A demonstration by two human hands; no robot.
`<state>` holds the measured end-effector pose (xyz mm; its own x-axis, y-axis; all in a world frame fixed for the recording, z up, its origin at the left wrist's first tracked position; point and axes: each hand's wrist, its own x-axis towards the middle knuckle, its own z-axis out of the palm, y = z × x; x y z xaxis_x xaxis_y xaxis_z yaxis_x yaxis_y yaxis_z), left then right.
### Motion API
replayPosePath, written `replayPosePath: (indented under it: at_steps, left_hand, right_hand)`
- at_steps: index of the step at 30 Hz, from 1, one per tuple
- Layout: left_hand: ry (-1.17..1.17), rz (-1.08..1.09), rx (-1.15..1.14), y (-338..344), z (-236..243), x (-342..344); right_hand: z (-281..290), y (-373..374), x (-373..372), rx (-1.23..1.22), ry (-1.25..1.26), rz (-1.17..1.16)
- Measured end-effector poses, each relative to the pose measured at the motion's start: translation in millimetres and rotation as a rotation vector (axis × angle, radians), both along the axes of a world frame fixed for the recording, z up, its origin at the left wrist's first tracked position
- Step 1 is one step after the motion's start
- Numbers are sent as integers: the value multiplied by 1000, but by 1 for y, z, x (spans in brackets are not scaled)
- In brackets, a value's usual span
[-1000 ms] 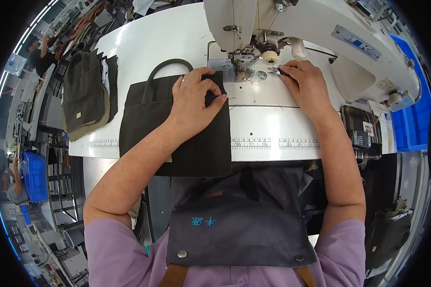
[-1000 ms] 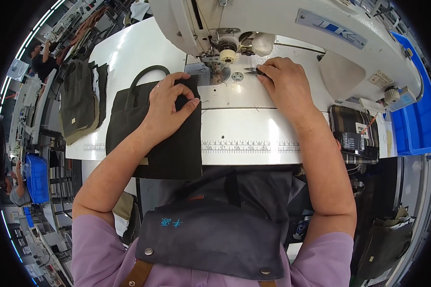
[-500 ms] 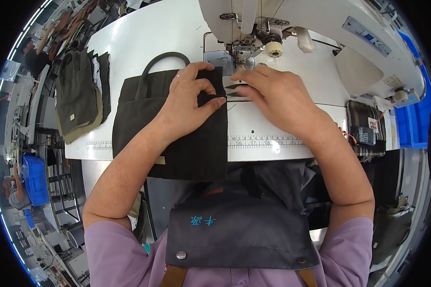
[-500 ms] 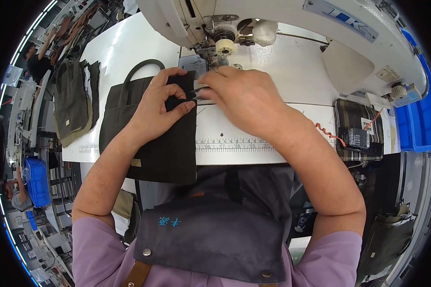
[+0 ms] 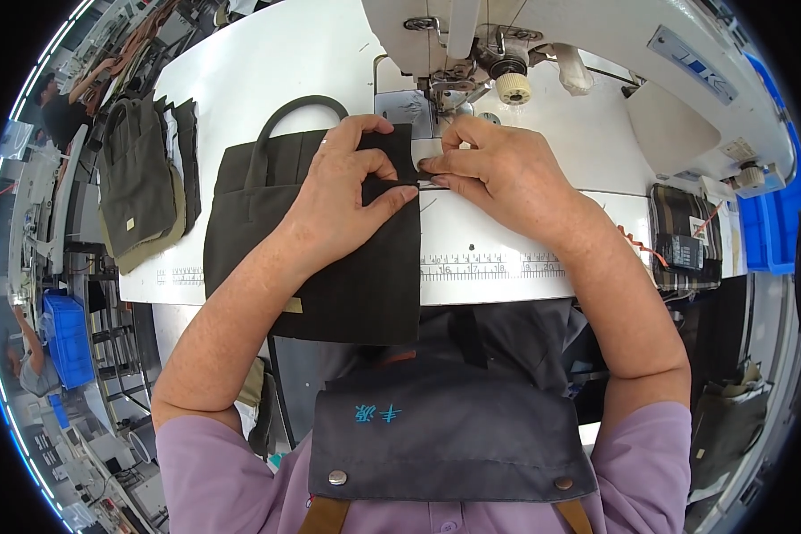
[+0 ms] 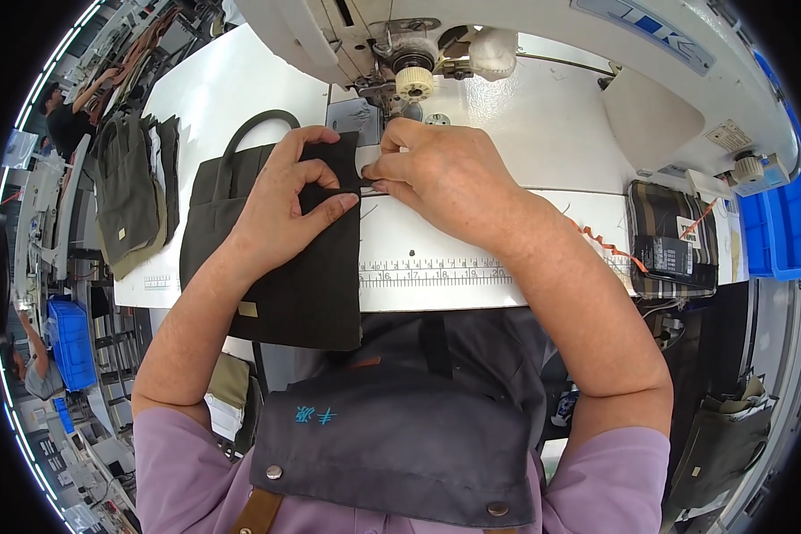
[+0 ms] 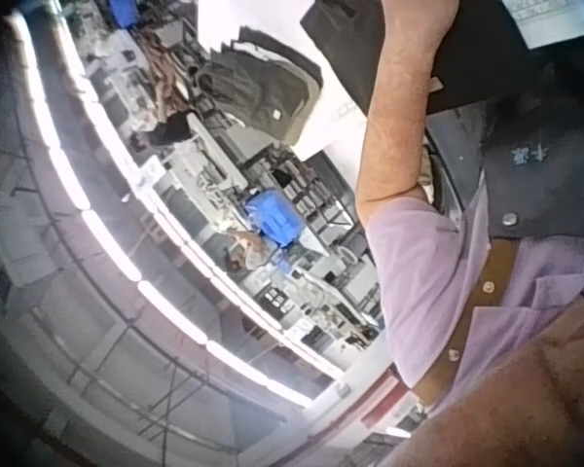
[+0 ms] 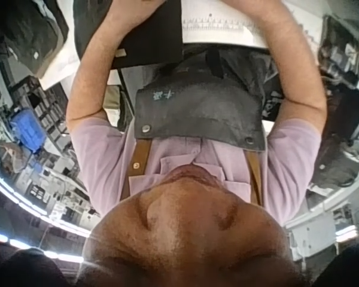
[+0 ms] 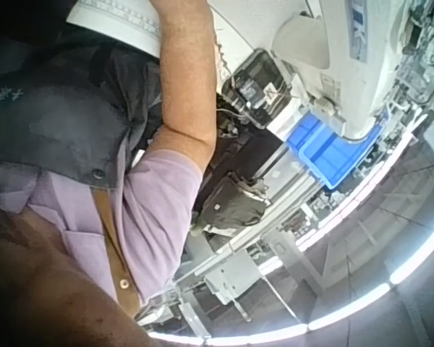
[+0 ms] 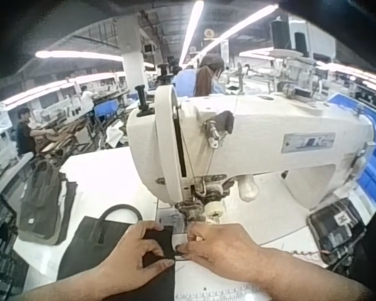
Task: Sewing fabric handles and components onto bags using an industrial sewing machine.
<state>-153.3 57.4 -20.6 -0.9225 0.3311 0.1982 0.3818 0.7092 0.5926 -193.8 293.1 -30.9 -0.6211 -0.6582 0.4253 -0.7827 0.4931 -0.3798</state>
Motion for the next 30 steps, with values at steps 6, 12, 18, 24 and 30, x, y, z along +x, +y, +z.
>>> replayPosePath:
  at_steps: [6, 12, 18, 24, 30]
  left_hand:
    - [363, -1, -37, 1, 3, 17]
    - [808, 17, -240, 7, 5, 62]
    - [1107, 77, -264, -5, -18, 81]
    - [1219, 27, -406, -4, -21, 82]
    - [1237, 113, -253, 3, -34, 84]
  right_hand:
    - [1, 11, -9, -102, 28, -17]
    - [23, 36, -7, 110, 483, -358]
    - [26, -3, 74, -434, -381, 216]
    - [-6, -17, 103, -579, -417, 89]
    - [1, -15, 105, -665, -669, 76]
